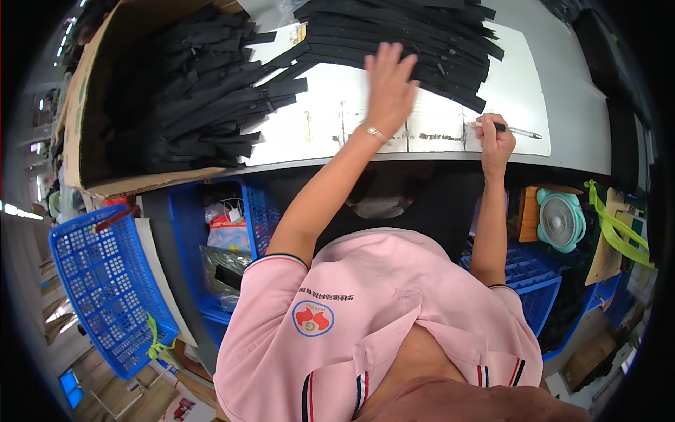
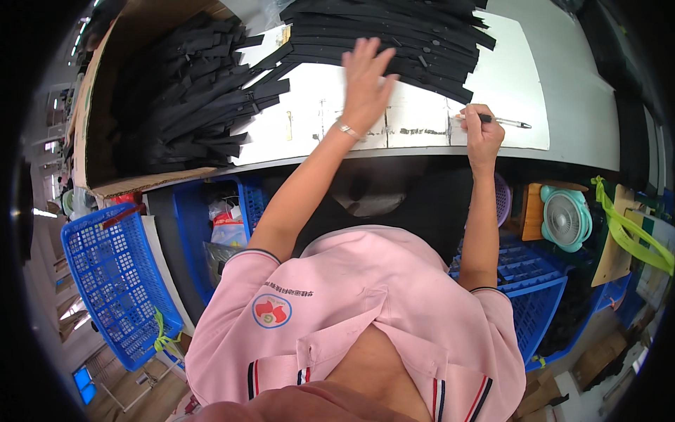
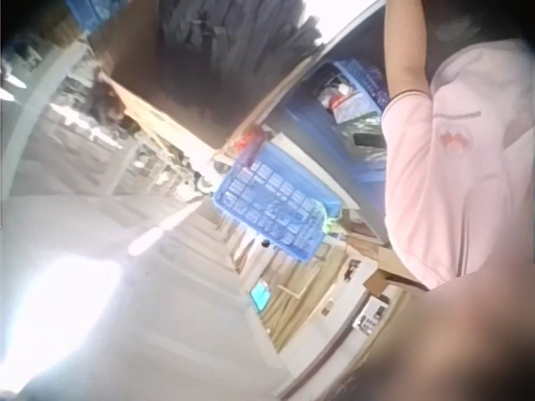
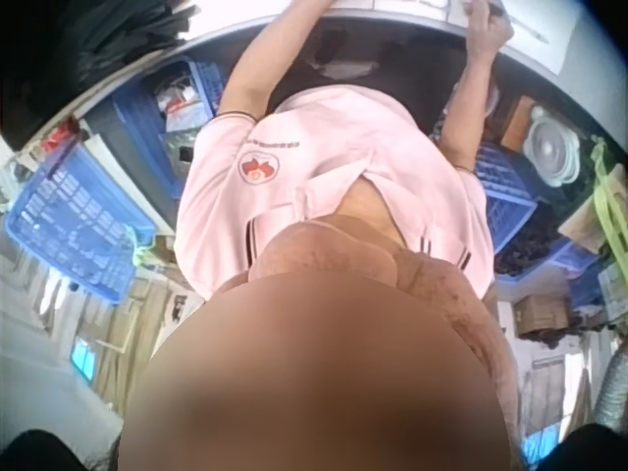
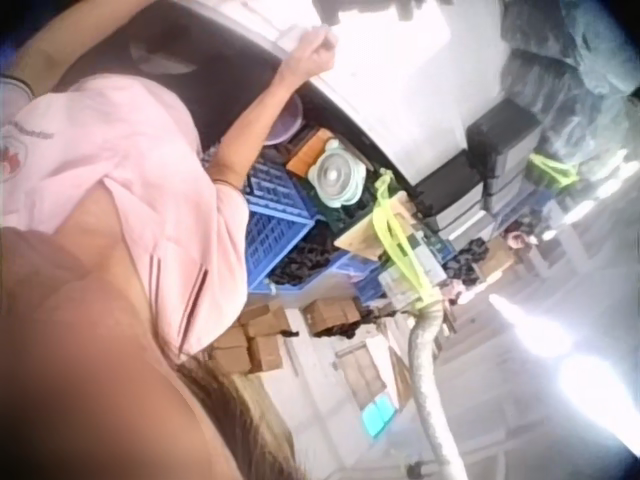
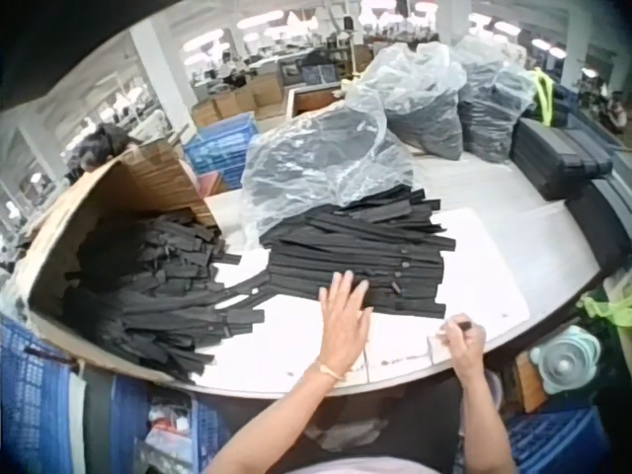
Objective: Marking and organizing black zippers using a template and a pen.
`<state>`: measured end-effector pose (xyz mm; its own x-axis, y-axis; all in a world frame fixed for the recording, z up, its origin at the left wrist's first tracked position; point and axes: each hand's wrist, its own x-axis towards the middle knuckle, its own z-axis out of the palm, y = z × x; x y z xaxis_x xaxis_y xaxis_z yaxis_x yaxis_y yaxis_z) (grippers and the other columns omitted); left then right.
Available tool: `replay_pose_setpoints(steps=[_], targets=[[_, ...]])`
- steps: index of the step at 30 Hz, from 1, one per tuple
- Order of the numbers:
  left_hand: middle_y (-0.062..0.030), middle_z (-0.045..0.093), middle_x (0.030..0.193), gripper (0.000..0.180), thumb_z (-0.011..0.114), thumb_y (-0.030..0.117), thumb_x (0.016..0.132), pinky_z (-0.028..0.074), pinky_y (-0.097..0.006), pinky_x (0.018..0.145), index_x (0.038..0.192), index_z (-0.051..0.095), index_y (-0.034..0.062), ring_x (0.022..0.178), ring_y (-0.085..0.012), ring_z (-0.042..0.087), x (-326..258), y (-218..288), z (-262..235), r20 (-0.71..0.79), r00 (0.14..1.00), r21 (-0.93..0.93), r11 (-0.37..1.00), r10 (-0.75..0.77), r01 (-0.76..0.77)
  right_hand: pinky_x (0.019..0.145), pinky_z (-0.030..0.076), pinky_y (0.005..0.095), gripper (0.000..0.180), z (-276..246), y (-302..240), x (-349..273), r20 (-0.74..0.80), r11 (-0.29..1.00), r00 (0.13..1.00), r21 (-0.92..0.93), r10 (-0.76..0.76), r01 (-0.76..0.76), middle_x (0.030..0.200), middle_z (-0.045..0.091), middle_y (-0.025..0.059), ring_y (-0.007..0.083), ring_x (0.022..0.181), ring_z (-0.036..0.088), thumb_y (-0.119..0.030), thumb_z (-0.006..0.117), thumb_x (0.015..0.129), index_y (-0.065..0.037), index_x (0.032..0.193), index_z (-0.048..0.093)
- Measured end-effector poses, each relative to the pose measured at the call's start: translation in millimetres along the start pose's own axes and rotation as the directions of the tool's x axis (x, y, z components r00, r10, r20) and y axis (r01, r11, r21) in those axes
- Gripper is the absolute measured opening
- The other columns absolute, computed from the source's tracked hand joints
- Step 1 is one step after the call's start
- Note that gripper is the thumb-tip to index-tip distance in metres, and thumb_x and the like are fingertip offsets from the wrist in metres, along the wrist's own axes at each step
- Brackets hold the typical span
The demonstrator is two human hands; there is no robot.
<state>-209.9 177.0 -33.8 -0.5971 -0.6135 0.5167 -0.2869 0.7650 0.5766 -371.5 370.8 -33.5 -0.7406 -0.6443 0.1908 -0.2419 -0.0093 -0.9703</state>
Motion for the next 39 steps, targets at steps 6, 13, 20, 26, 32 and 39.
replay_pose_setpoints(steps=[6,13,20,26,32,39], targets=[[-0.0132,0.050,0.146,0.052,0.058,-0.005,0.077,0.019,-0.068,0.116,0.126,0.064,0.0082,0.145,-0.0397,0.035,-50,-78,-114,-0.054,0.980,0.492,0.849,-0.193,0.194,0.052,0.032,0.0184,0.017,4,-1,2,-0.019,0.996,0.996,-0.002,-0.089,0.089,0.072,0.060,-0.0025,0.0010,0.059,0.044,-0.014,0.062,0.102,-0.003,0.092,0.071],[-0.0067,0.068,0.127,0.026,0.070,0.024,0.092,0.019,-0.061,0.119,0.115,0.074,0.0120,0.139,-0.0314,0.047,-61,-119,-171,-0.063,0.962,0.493,0.830,-0.265,0.261,0.059,0.042,0.0211,0.015,5,0,3,-0.018,0.998,0.998,-0.033,-0.054,0.053,0.072,0.063,-0.0003,0.0036,0.065,0.054,-0.011,0.065,0.099,0.001,0.091,0.070],[-0.0083,0.073,0.104,0.012,0.064,0.015,0.097,0.041,-0.046,0.105,0.095,0.073,0.0070,0.102,-0.0299,0.067,-36,-70,-142,-0.164,0.972,0.292,0.933,-0.167,0.209,0.058,0.043,0.0214,0.015,8,2,4,-0.048,0.994,0.993,-0.050,-0.105,0.102,0.070,0.063,-0.0008,0.0035,0.064,0.054,-0.012,0.066,0.099,0.000,0.094,0.072],[-0.0082,0.072,0.092,0.008,0.072,0.012,0.087,0.053,-0.038,0.075,0.094,0.074,0.0078,0.088,-0.0278,0.068,-35,8,-63,0.134,0.991,-0.036,0.999,0.008,-0.003,0.061,0.046,0.0222,0.020,14,-16,-2,-0.037,1.000,0.999,0.004,-0.029,0.029,0.077,0.067,0.0014,0.0069,0.067,0.060,-0.014,0.065,0.101,-0.005,0.117,0.072],[-0.0068,0.067,0.091,0.012,0.074,0.009,0.083,0.052,-0.039,0.076,0.094,0.073,0.0073,0.086,-0.0288,0.063,-31,55,-9,0.116,0.990,-0.086,0.994,0.079,-0.069,0.079,0.052,0.0339,0.029,36,-29,-38,0.102,0.607,0.798,-0.594,-0.594,0.528,0.106,0.074,0.0076,0.0229,0.090,0.070,-0.012,0.079,0.084,-0.010,0.112,0.072],[-0.0163,0.063,0.124,0.044,0.074,0.002,0.083,0.050,-0.043,0.094,0.126,0.064,0.0016,0.110,-0.0363,0.059,-42,48,-24,0.015,1.000,-0.066,0.998,0.003,-0.002,0.108,0.041,0.0467,0.041,4,-13,-48,0.254,0.473,0.820,-0.714,-0.513,0.517,0.126,0.070,0.0024,0.0245,0.126,0.060,-0.012,0.077,0.085,-0.011,0.124,0.066]])
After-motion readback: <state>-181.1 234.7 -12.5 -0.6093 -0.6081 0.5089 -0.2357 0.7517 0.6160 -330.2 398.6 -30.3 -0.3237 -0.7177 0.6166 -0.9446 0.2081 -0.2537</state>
